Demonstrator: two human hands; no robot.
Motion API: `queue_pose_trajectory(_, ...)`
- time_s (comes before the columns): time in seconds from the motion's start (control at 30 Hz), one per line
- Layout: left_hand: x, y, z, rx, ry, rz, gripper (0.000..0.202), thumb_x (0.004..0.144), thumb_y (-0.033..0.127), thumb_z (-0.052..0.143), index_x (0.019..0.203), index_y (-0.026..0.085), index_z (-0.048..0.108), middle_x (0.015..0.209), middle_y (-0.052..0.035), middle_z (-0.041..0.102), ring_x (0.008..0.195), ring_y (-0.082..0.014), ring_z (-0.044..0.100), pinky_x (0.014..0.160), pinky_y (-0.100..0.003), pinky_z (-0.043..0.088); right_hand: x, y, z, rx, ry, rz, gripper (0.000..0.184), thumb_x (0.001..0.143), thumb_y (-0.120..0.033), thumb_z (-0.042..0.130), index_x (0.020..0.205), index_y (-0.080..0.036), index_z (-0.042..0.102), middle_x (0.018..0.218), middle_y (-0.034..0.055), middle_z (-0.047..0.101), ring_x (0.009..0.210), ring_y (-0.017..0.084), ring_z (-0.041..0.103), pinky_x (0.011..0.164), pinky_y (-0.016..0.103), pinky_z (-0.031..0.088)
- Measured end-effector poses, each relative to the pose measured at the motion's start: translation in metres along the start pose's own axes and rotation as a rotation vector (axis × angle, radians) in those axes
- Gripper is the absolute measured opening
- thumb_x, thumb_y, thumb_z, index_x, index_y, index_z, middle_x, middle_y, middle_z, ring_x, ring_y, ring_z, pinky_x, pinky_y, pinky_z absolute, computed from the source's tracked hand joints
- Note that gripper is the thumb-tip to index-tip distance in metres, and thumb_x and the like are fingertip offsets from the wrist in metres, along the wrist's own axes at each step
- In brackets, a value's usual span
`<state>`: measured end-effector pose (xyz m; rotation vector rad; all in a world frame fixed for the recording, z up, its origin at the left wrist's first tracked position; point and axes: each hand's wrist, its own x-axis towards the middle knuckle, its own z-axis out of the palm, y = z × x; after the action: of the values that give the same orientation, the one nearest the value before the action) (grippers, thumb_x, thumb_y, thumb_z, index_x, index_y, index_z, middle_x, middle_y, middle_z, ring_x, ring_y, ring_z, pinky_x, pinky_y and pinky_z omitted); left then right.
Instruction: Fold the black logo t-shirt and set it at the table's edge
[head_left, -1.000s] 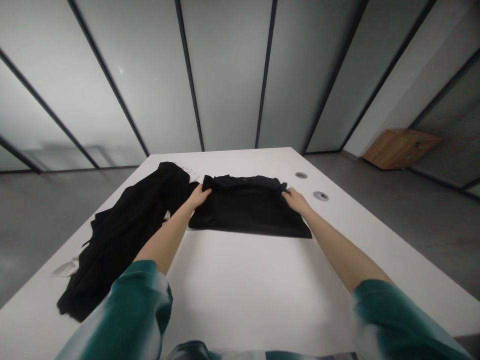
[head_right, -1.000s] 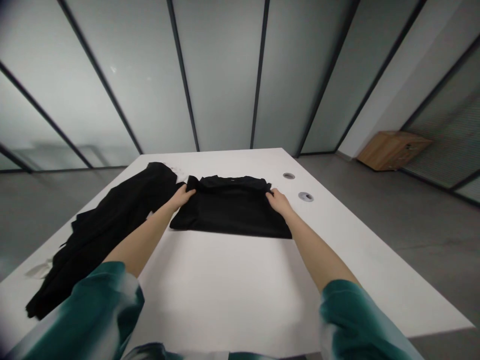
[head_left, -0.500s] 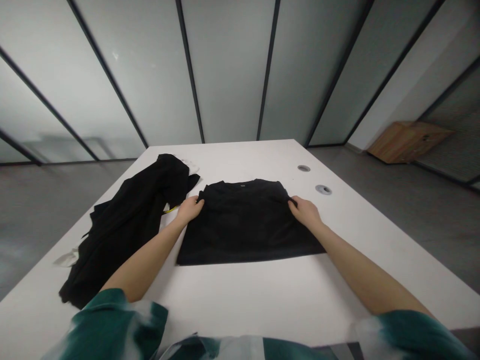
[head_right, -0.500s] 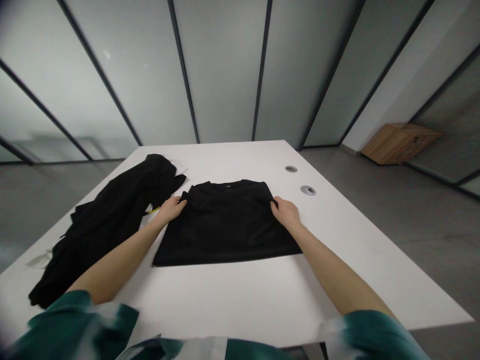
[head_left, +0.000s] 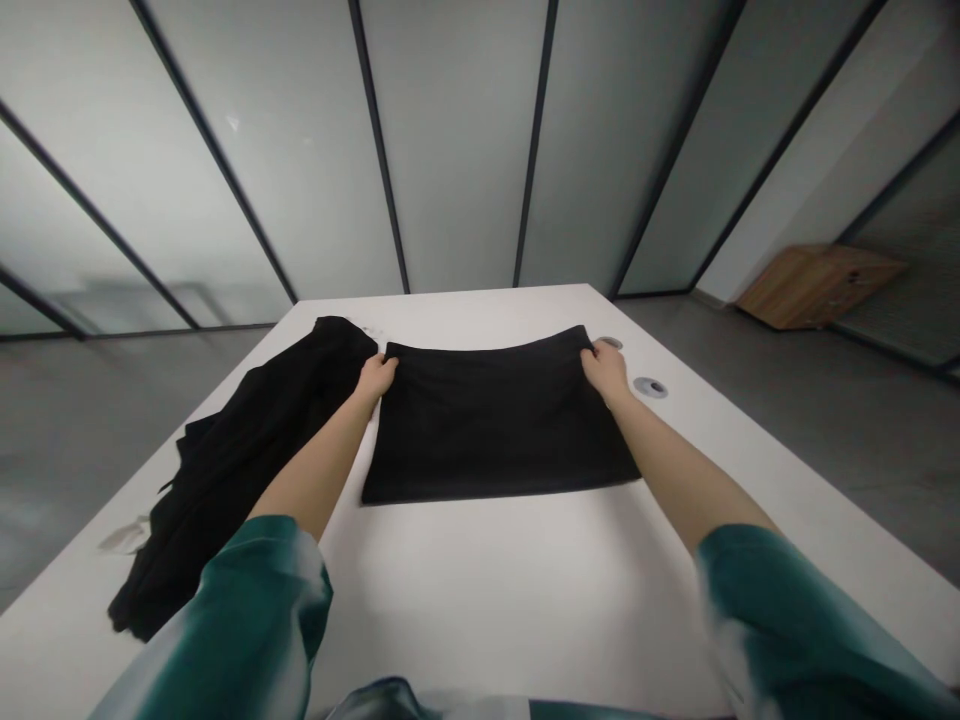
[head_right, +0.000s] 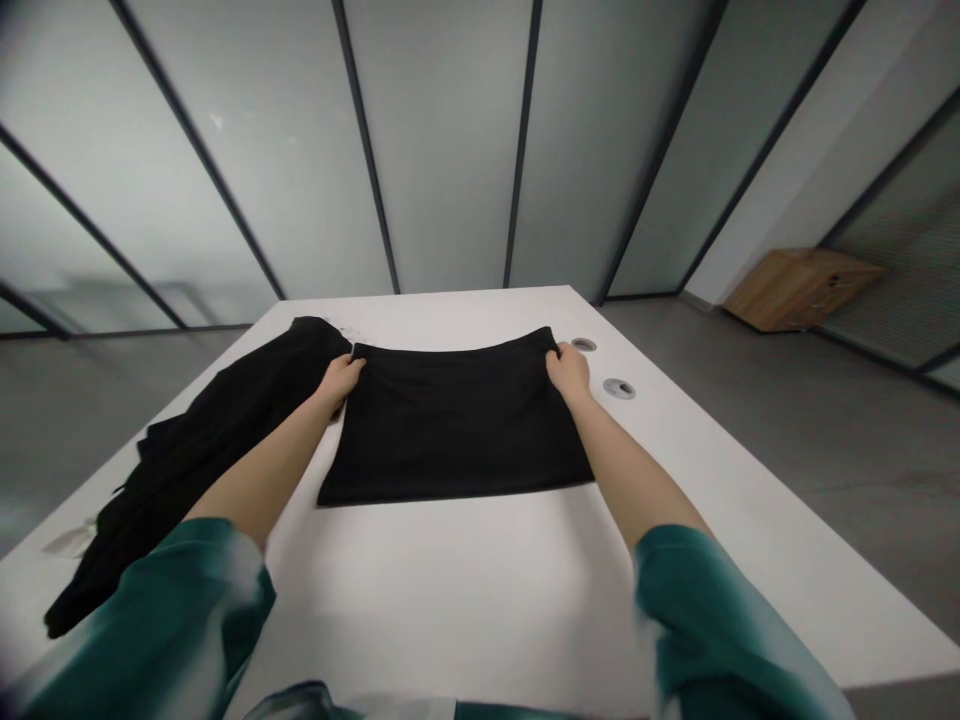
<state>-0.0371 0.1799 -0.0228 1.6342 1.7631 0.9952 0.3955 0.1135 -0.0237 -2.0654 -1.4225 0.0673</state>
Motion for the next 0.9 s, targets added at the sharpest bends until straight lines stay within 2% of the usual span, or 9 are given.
queue_pose_trajectory(0.07,0.004,0.002,0.004,0.203,-0.037,-0.059,0.036,0.077,0.036,0.061,0.106,0.014,0.061,0.106,-0.0173,0.067,0.103,-0.0330,0.063,0.085,-0.039,0.049,0.008,-0.001,0.010,-0.109,-0.144,0.013,0.035,0.086,-0.035,0.050,0.111,-0.015,0.065,0.100,0.0164,0.069,0.094,0.031,0.062,0.080,0.038,0.046)
queue_pose_trajectory(0.13,-0.003,0.002,0.009,0.402,-0.001,-0.025,0.050,0.077,0.035,0.062,0.121,0.013,0.056,0.124,-0.0220,0.060,0.117,-0.0377,0.057,0.094,-0.044,0.047,0.006,-0.001,0.020,-0.213,-0.238,0.004,0.053,0.082,-0.040,0.060,0.127,-0.013,0.058,0.115,0.0205,0.066,0.105,0.035,0.061,0.086,0.043,0.046)
queue_pose_trajectory(0.23,-0.029,0.001,0.017,0.569,0.014,0.240,0.058,0.083,0.036,0.057,0.134,0.011,0.048,0.137,-0.0232,0.051,0.130,-0.0380,0.046,0.105,-0.047,0.040,-0.014,-0.005,0.028,-0.322,-0.228,-0.108,0.066,0.083,-0.043,0.059,0.141,-0.011,0.047,0.133,0.0244,0.056,0.120,0.040,0.053,0.096,0.051,0.042)
queue_pose_trajectory(0.33,-0.059,0.000,0.026,0.610,-0.204,0.528,0.056,0.087,0.041,0.053,0.135,0.013,0.049,0.143,-0.0190,0.049,0.137,-0.0331,0.041,0.114,-0.046,0.032,-0.052,-0.024,0.030,-0.337,-0.265,-0.292,0.066,0.089,-0.044,0.051,0.146,-0.012,0.041,0.143,0.0228,0.049,0.130,0.039,0.045,0.104,0.052,0.037)
queue_pose_trajectory(0.43,-0.080,-0.001,0.036,0.617,-0.426,0.677,0.058,0.089,0.051,0.053,0.137,0.019,0.051,0.152,-0.0138,0.042,0.144,-0.0314,0.033,0.118,-0.047,0.026,-0.102,-0.052,0.030,-0.302,-0.399,-0.507,0.068,0.093,-0.051,0.044,0.149,-0.013,0.041,0.151,0.0206,0.042,0.139,0.037,0.037,0.112,0.051,0.030)
queue_pose_trajectory(0.53,-0.089,-0.006,0.044,0.632,-0.504,0.651,0.060,0.092,0.055,0.047,0.142,0.022,0.048,0.157,-0.0121,0.038,0.146,-0.0306,0.029,0.119,-0.049,0.023,-0.147,-0.070,0.034,-0.241,-0.568,-0.729,0.071,0.093,-0.062,0.041,0.151,-0.022,0.041,0.157,0.0129,0.036,0.146,0.034,0.028,0.118,0.050,0.020)
queue_pose_trajectory(0.63,-0.091,-0.008,0.053,0.675,-0.440,0.549,0.064,0.093,0.056,0.042,0.146,0.021,0.044,0.159,-0.0131,0.034,0.148,-0.0317,0.026,0.118,-0.050,0.022,-0.161,-0.071,0.039,-0.246,-0.619,-0.783,0.068,0.093,-0.063,0.039,0.150,-0.025,0.044,0.159,0.0105,0.034,0.147,0.034,0.025,0.119,0.051,0.017)
queue_pose_trajectory(0.8,-0.095,0.020,0.071,0.823,-0.273,0.267,0.071,0.092,0.060,0.037,0.145,0.013,0.046,0.152,-0.0248,0.040,0.140,-0.0449,0.035,0.105,-0.058,0.036,-0.122,-0.056,0.037,-0.326,-0.417,-0.577,0.061,0.095,-0.052,0.040,0.146,-0.020,0.047,0.156,0.0135,0.038,0.145,0.035,0.030,0.118,0.053,0.019)
queue_pose_trajectory(0.9,-0.102,0.054,0.076,0.889,-0.363,0.230,0.073,0.088,0.067,0.040,0.129,0.010,0.062,0.124,-0.0291,0.062,0.118,-0.0457,0.057,0.090,-0.052,0.047,-0.097,-0.048,0.030,-0.358,-0.336,-0.450,0.057,0.096,-0.049,0.039,0.143,-0.017,0.051,0.151,0.0166,0.044,0.140,0.036,0.037,0.114,0.053,0.025)
